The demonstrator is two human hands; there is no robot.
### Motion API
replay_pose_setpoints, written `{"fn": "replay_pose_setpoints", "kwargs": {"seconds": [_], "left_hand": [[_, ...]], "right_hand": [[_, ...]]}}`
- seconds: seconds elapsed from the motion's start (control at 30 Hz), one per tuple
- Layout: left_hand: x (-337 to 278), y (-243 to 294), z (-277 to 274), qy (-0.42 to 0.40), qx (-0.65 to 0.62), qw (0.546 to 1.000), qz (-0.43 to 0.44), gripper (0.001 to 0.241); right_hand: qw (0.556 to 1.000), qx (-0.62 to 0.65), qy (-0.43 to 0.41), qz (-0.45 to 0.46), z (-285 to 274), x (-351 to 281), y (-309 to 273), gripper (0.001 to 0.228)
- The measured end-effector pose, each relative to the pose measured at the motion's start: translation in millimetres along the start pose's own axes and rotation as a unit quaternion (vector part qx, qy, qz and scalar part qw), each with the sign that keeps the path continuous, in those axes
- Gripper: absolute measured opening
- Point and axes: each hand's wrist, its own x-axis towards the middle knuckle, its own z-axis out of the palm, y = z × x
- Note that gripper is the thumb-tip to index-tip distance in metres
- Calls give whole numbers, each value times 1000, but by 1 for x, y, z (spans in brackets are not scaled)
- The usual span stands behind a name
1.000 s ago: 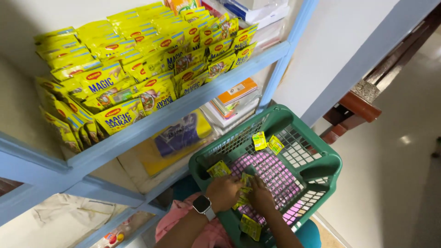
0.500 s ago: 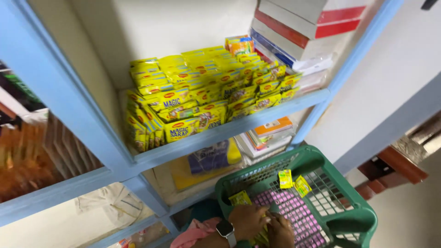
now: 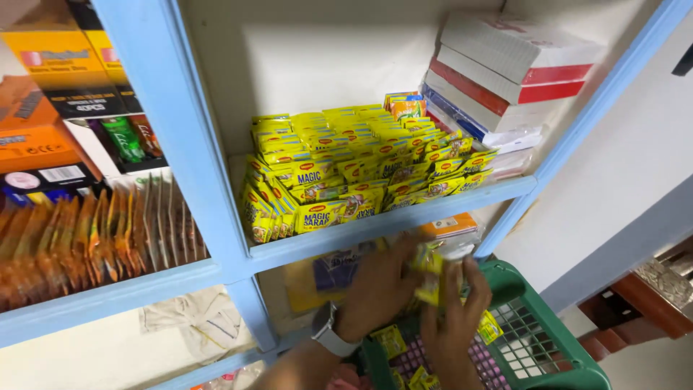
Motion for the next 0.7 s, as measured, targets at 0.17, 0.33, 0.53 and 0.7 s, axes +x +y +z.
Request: {"fn": "replay_pose_setpoints", "kwargs": {"seconds": [0.17, 0.33, 0.53, 0.7], "left_hand": [[52, 101, -75, 188, 403, 867, 227, 50], [135, 96, -123, 216, 496, 816, 204, 36], [175, 73, -145, 154, 544, 821, 76, 35], [182, 52, -154, 143, 533, 830, 76, 36]], "right_hand": [[983, 174, 2, -60, 13, 94, -35, 76], [985, 81, -79, -134, 37, 152, -62, 73], [965, -12, -197, -172, 76, 195, -73, 60], [948, -33, -253, -190, 70, 195, -72, 48]]}}
